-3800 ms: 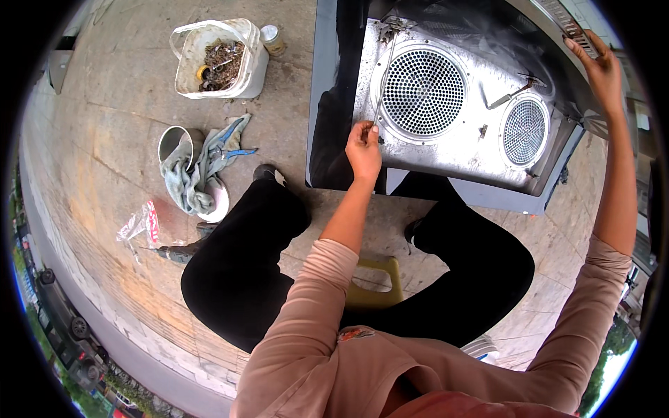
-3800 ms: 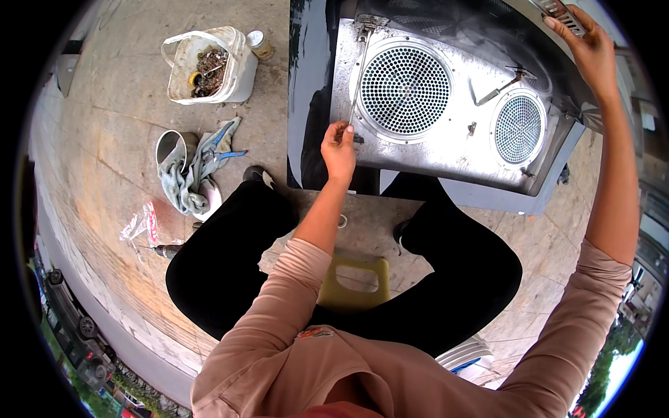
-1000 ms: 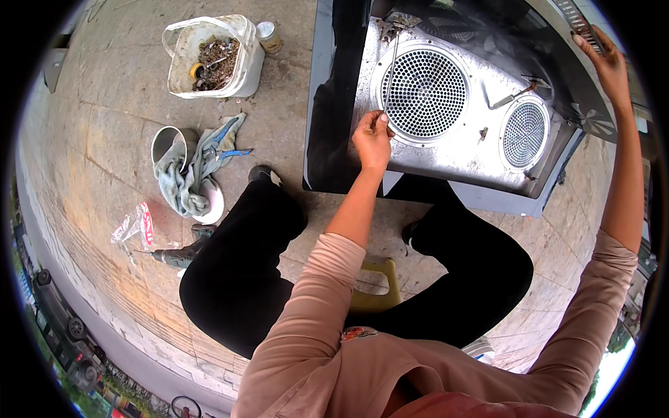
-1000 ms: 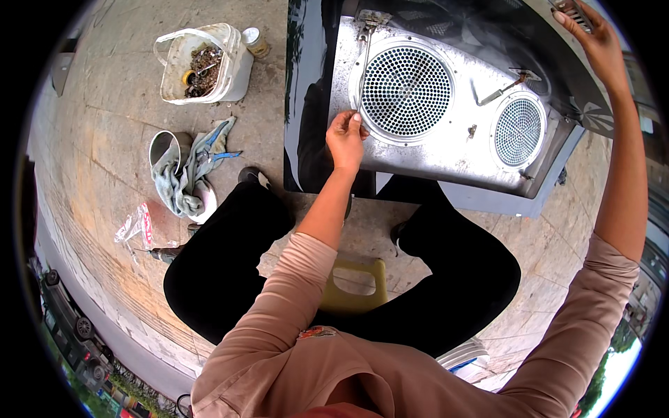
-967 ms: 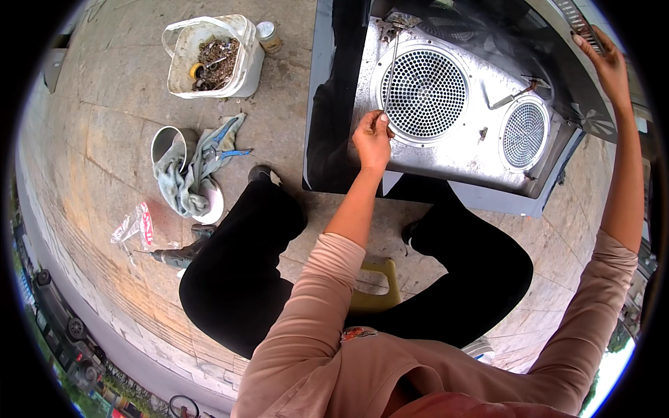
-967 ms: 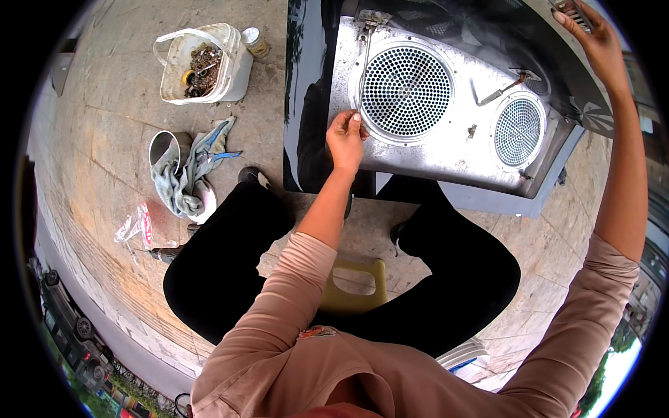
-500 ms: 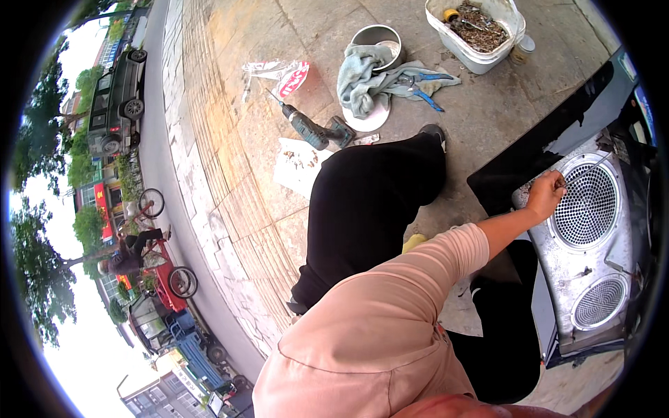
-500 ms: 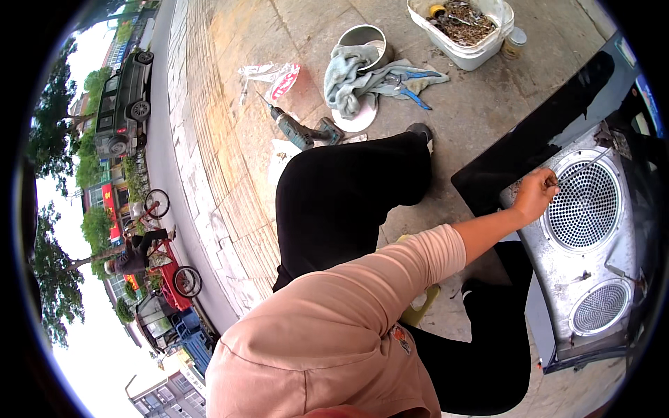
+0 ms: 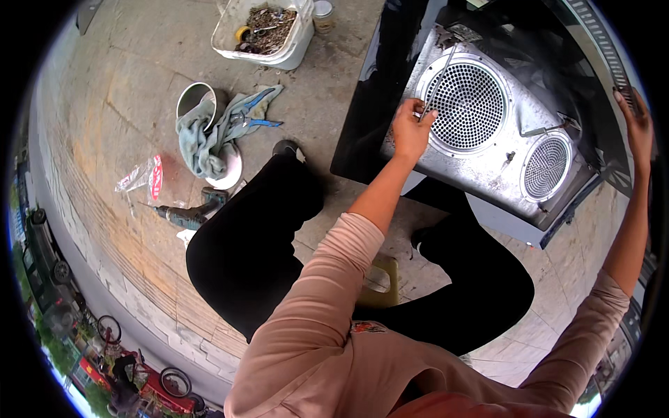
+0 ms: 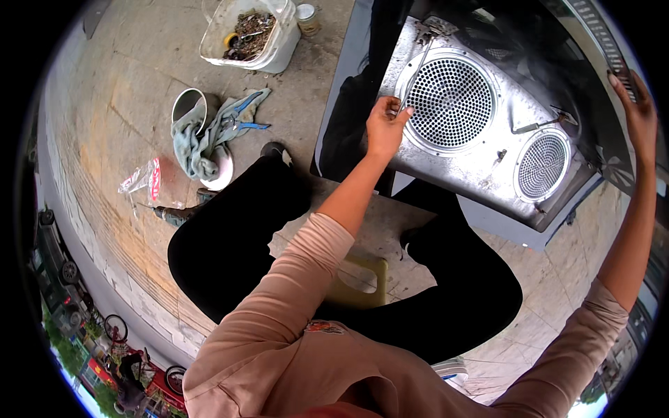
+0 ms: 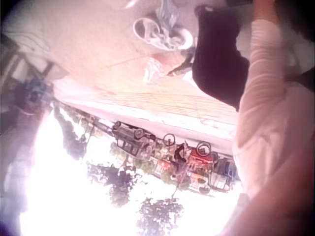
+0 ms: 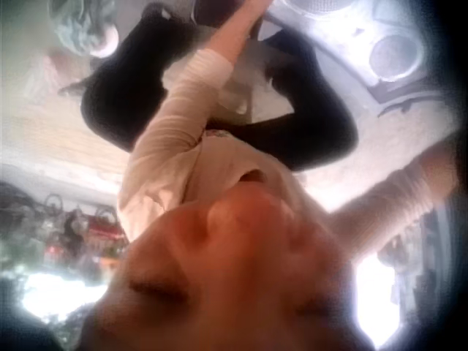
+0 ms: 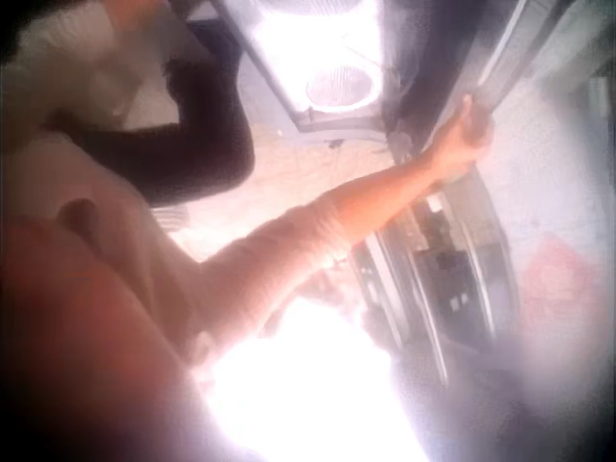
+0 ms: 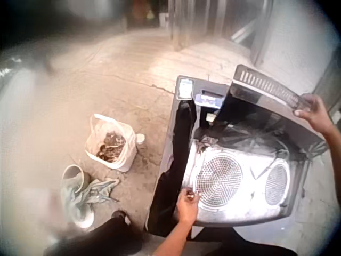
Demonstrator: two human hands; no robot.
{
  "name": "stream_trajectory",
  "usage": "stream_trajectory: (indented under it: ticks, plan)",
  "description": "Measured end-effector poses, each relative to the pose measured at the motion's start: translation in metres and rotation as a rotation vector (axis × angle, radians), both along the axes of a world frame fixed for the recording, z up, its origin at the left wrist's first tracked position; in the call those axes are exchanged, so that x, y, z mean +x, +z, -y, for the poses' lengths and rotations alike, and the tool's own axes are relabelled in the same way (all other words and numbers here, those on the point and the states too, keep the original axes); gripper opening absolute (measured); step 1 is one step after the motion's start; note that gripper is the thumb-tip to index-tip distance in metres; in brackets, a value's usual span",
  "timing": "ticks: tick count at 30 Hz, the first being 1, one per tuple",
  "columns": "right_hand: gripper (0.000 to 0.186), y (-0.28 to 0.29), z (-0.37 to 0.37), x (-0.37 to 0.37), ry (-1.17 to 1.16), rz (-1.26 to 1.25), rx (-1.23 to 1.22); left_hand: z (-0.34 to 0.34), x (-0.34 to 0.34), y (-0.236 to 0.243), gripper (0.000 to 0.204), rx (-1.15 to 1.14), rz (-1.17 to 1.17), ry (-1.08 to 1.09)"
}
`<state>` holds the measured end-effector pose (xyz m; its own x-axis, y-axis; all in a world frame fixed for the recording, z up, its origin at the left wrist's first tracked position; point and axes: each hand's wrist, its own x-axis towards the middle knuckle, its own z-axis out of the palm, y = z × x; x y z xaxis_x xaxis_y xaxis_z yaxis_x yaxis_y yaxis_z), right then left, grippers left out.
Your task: The person disassembles a kitchen range hood using a manual screwdriver and a power drill. They remove screws from the metal casing and fan grilles, then detach the grilles to access the internal fan components.
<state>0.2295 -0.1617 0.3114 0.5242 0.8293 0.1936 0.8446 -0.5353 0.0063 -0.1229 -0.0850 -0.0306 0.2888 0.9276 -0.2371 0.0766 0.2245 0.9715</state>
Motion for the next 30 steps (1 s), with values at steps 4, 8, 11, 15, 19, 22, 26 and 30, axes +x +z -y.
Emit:
stream_trajectory:
  ticks: [4, 8, 11, 15, 19, 22, 26, 30]
  plan:
    - [0.060, 0.003, 0.025, 0.029, 0.102, -0.020, 0.072, 0.004, 0.008, -0.009, 0.017, -0.085, 0.103, 0.043]
    - [0.069, 0.007, 0.030, 0.021, 0.072, -0.063, 0.054, 0.008, 0.004, 0.000, 0.011, -0.169, 0.170, -0.005]
    - [0.067, 0.002, 0.031, 0.016, 0.095, -0.036, 0.134, 0.009, 0.001, 0.000, 0.017, -0.125, 0.119, -0.063]
    - [0.063, 0.001, 0.018, -0.002, 0.102, -0.035, 0.147, 0.006, 0.000, -0.019, 0.016, -0.039, 0.041, -0.067]
    - [0.060, 0.005, 0.024, 0.003, 0.105, -0.100, 0.138, 0.007, 0.011, -0.009, 0.018, -0.011, 0.108, -0.013]
    - [0.059, 0.004, 0.024, 0.005, 0.110, -0.115, 0.150, 0.007, 0.013, -0.010, 0.013, 0.047, 0.130, 0.019]
    - [0.061, 0.004, 0.023, -0.002, 0.087, -0.100, 0.119, 0.000, 0.006, -0.012, 0.013, -0.148, 0.190, -0.042]
    - [0.059, 0.003, 0.033, 0.009, 0.129, -0.019, 0.112, -0.002, 0.005, -0.003, 0.015, -0.253, 0.234, -0.115]
